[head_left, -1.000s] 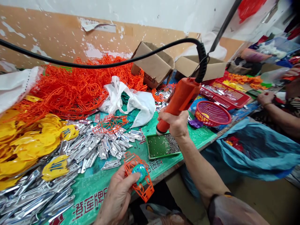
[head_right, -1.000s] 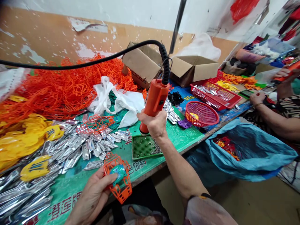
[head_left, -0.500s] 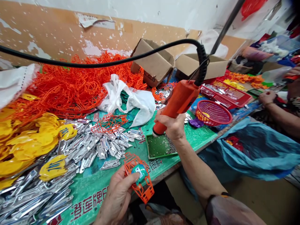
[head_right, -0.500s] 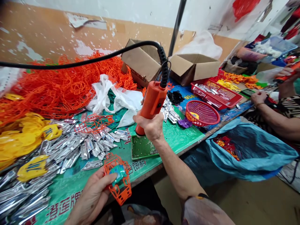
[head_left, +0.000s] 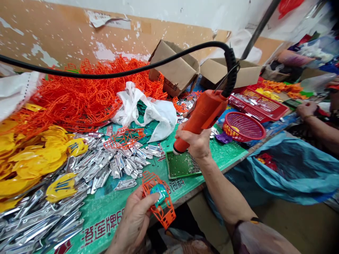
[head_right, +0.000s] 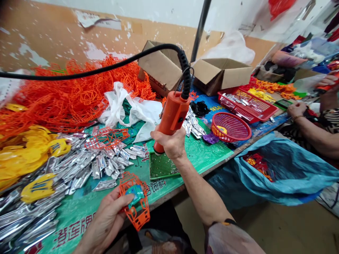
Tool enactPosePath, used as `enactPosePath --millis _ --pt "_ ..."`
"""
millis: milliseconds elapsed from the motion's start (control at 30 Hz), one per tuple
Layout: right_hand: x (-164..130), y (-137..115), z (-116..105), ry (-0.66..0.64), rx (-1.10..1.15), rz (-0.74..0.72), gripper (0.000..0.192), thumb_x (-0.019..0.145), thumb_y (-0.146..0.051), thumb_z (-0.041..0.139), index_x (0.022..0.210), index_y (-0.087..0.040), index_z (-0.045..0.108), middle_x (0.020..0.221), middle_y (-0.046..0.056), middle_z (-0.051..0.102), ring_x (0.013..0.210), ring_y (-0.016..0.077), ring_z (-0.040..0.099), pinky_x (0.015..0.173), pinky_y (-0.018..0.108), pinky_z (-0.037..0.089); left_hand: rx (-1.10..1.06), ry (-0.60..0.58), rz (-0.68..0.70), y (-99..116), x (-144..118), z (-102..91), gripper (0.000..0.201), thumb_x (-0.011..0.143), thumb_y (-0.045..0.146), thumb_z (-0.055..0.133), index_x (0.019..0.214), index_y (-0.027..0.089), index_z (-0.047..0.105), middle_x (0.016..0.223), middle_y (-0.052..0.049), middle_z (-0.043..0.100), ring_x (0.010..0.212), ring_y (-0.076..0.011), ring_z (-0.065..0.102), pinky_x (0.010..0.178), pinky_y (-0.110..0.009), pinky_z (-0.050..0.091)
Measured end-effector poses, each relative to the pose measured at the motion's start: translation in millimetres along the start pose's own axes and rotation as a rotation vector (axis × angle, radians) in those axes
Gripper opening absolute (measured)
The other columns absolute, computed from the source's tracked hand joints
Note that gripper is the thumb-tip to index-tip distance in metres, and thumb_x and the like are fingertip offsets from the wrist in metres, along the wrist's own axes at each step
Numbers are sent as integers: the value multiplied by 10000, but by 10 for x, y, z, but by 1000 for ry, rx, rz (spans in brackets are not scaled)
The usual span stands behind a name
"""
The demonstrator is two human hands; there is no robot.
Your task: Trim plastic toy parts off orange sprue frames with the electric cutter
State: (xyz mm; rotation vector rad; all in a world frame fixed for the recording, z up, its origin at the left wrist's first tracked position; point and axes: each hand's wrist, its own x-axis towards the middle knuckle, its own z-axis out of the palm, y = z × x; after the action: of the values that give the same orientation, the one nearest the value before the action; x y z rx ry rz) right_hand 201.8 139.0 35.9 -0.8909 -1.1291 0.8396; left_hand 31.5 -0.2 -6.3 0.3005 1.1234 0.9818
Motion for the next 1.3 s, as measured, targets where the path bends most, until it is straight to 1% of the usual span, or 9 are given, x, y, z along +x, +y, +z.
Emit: enactPosePath --millis 100,300,467,600,700,800,900,1133,1300 --pt "4 0 2 -8 -5 -1 154 617 -237 766 645 -186 623 641 -27 619 536 128 568 566 320 489 -2 -3 1 -12 14 -5 351 639 189 805 980 150 734 861 -50 767 721 -182 672 710 -294 534" --pt "13 -15 18 -31 -26 27 169 604 -231 761 703 -184 631 642 -27 615 538 131 568 567 328 486 10 -19 26 -18 7 -26 326 672 174 780 994 148 735 920 -56 769 753 -178 672 760 -300 531" --pt "21 -37 11 -24 -23 12 160 627 -253 749 660 -187 607 632 -25 607 534 123 559 554 321 488 6 -16 22 -6 -1 -10 353 662 201 794 1005 142 733 930 -62 769 759 -189 679 768 -312 538" --pt "32 -50 -15 9 -4 3 181 613 -251 768 703 -199 621 659 -28 619 549 129 573 570 324 501 16 -4 12 2 -1 11 351 656 209 800 994 138 736 902 -67 771 771 -204 689 753 -314 543" --pt "16 -62 -13 3 42 11 228 605 -229 780 776 -214 631 676 -35 624 565 133 580 588 328 508 15 -8 12 -3 2 15 338 662 201 794 990 145 737 906 -69 777 782 -207 697 769 -314 545" --pt "-17 -73 16 -25 43 26 193 612 -232 767 740 -207 624 658 -31 619 567 138 580 590 336 510 9 -12 14 -6 3 15 346 661 197 792 997 142 734 901 -75 779 802 -223 706 795 -333 548" --pt "-42 -77 43 -30 33 40 161 605 -230 759 685 -193 625 650 -21 621 573 143 582 583 340 506 6 -15 17 2 -1 24 347 656 195 795 992 133 731 910 -83 778 781 -221 706 777 -332 552" --pt "-29 -43 48 -25 42 36 166 599 -221 764 688 -195 627 662 -24 627 572 136 578 610 341 501 -25 -12 13 14 -4 41 383 650 179 796 1024 142 722 949 -88 781 808 -227 710 782 -336 552" --pt "-34 -33 42 -40 18 36 161 612 -247 764 679 -197 627 651 -22 624 575 140 576 605 337 508 -6 16 10 14 -2 40 374 617 185 816 979 146 733 899 -69 779 747 -206 698 695 -299 552"
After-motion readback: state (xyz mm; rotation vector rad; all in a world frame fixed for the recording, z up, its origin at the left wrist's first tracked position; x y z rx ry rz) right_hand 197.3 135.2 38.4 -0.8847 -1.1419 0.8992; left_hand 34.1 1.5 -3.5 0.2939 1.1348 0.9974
